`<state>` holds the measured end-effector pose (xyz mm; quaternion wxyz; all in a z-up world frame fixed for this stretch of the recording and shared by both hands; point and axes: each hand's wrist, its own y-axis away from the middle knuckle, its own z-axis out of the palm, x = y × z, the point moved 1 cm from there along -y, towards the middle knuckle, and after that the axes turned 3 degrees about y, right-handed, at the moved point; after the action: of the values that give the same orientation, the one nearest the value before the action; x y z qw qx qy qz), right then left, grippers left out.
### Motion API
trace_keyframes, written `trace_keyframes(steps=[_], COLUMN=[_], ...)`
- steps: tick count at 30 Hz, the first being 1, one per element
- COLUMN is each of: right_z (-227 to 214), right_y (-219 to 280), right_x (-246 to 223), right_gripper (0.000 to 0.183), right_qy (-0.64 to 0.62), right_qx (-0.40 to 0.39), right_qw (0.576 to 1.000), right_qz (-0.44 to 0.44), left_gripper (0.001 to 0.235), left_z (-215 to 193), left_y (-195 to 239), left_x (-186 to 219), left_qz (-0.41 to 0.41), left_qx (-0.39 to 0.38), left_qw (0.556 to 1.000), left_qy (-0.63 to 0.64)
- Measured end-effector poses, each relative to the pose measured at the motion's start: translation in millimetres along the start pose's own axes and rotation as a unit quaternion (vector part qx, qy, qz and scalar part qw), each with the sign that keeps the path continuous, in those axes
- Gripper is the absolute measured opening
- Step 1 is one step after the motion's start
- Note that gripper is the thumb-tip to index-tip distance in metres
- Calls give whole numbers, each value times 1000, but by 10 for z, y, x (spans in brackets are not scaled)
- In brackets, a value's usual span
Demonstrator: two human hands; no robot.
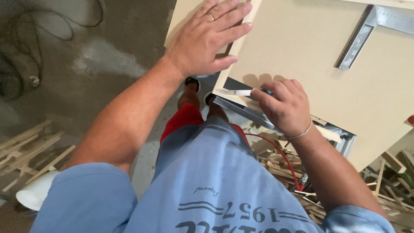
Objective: Assembling a wooden frame by applying glue to thin strips and securing them with a pneumatic nail gun on a workbench.
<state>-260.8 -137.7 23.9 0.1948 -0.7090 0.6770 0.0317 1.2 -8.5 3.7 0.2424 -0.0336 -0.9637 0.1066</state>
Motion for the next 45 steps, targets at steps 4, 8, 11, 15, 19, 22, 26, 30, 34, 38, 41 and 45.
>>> trace_keyframes(steps=[4, 8, 11, 15, 19, 22, 26, 30, 34, 38, 41, 45], right_z=[19, 8, 33, 26, -64, -157, -295, -433, -214, 151, 289, 310], right_y=[0, -15, -9, -36, 9, 311, 944, 1105, 564, -27, -200, -233], right_x=[1, 9, 25, 11, 53, 237, 608, 689, 68, -525, -646, -711], right_gripper=[8, 9, 10, 9, 9, 11, 17, 26, 27, 34, 35, 14], right_qy=[-3, -12, -27, -21, -59, -110, -68, 111, -31, -32, 0, 36], right_qx=[1, -12, -7, -17, -24, 12, 65, 113, 109, 6, -15, 7], right_qw=[1000, 1000, 1000, 1000, 998, 989, 966, 964, 975, 998, 999, 999], right_qz=[-1, -2, 1, 0, 5, 94, 240, 211, 193, 57, 52, 33], left_gripper=[64, 64, 64, 64, 65, 66, 68, 66, 65, 72, 75, 80], left_z=[-6, 8, 10, 2, 8, 30, 97, 68, 64, 80, 58, 73], left_y=[-6, -2, -9, -9, 7, -11, 2, -3, -25, -19, -14, 4], left_x=[6, -5, -14, -6, -3, -11, -44, -19, 8, -24, -37, -62], left_qz=[0, 1, 2, 5, 4, -2, -9, -17, -14, -10, 2, 3], left_qx=[-6, 1, -1, 0, -3, -8, -3, -19, -31, -59, -62, -77], left_qw=[1000, 1000, 1000, 1000, 1000, 999, 1000, 1000, 999, 998, 997, 995], left_qy=[-5, 4, 5, -4, 4, 32, 21, 18, 6, -21, -45, -59])
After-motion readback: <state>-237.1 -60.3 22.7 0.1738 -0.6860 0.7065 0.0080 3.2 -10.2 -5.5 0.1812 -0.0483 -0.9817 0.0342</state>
